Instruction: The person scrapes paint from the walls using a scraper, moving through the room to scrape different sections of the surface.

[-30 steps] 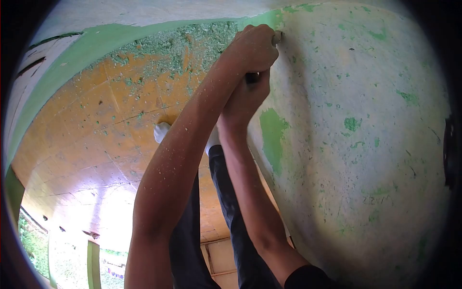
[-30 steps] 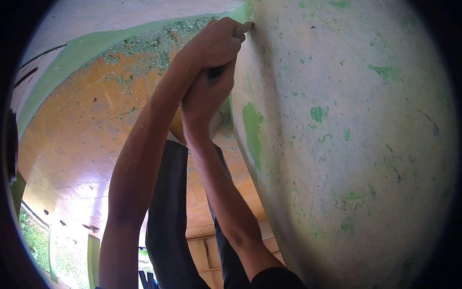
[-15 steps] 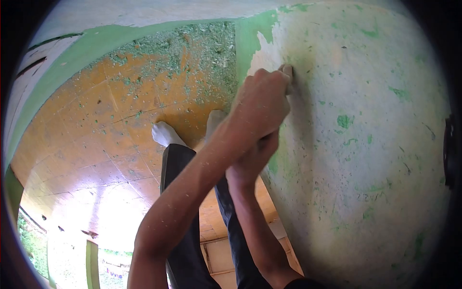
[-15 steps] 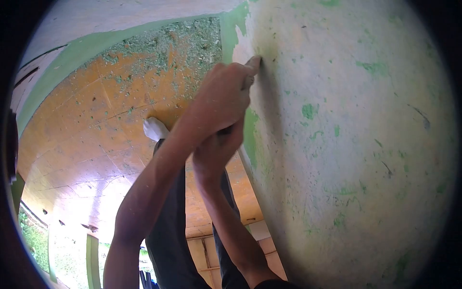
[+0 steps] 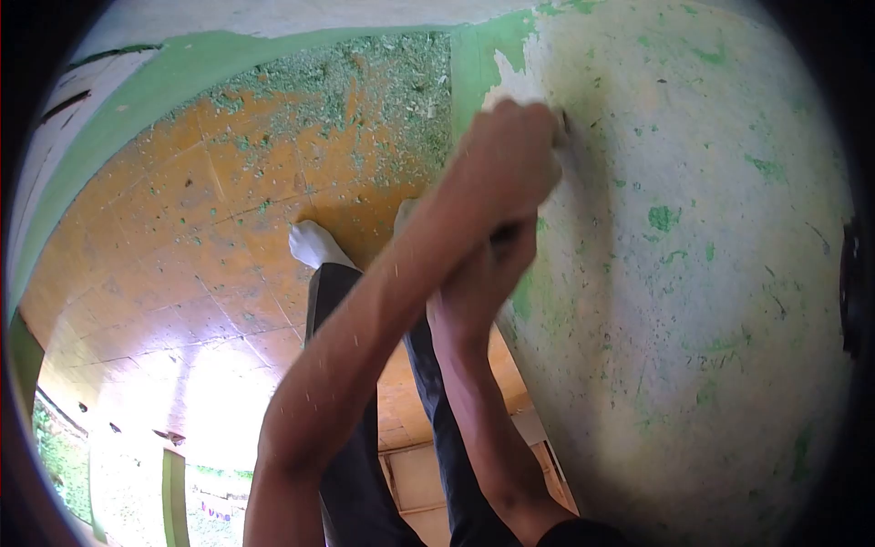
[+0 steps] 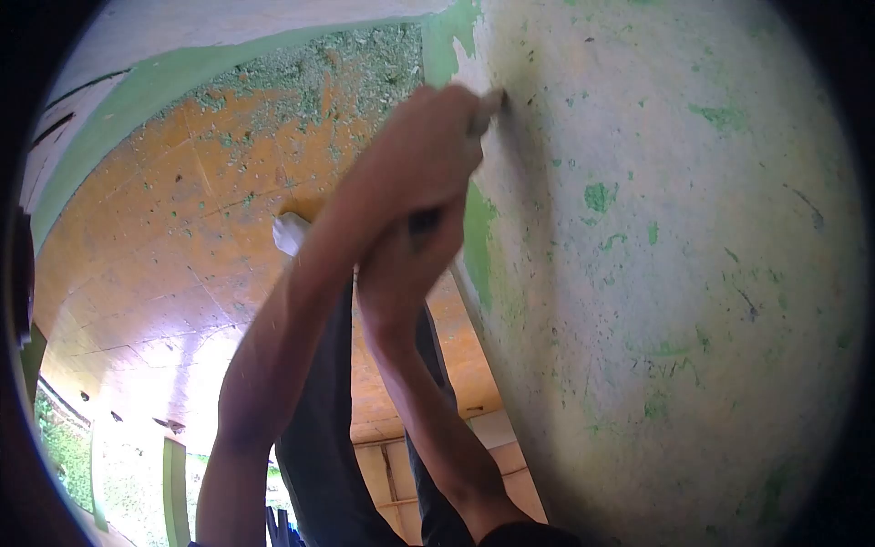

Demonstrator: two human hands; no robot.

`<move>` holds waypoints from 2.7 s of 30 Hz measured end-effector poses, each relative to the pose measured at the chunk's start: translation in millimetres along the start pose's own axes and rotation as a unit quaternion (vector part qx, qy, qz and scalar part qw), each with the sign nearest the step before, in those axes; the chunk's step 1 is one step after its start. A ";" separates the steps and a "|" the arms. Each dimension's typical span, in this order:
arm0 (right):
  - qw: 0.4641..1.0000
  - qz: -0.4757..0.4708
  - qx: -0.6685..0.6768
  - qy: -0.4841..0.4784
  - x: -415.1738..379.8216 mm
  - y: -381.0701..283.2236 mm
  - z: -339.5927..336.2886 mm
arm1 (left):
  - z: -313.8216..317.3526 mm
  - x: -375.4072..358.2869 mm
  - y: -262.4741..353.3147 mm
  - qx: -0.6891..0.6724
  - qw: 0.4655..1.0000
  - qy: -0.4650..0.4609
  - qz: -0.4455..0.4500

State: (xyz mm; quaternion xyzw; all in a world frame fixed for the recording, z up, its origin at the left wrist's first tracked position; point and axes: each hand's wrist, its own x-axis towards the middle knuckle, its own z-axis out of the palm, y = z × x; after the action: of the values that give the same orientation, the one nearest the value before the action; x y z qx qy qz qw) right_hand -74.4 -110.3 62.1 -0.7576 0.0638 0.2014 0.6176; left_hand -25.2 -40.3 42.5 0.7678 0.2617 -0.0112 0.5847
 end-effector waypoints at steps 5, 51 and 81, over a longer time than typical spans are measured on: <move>0.998 -0.035 -0.033 -0.046 11.2 9.3 0.1 | -8.2 23.1 -4.5 0.048 0.999 -0.020 -0.014; 0.996 0.067 0.012 -0.058 35.8 13.1 3.8 | 5.4 39.1 -37.0 -0.038 0.992 -0.038 -0.112; 0.794 0.031 -0.429 -0.431 -141.8 29.1 -36.6 | -9.3 -256.6 -113.1 -0.478 0.797 0.112 -0.351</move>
State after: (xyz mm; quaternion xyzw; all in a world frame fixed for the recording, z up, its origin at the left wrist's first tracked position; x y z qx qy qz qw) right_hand -205.3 -173.7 95.8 -0.7773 -0.2782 0.5325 0.1866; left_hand -296.2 -111.5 27.4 0.2416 0.5488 -0.0032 0.8002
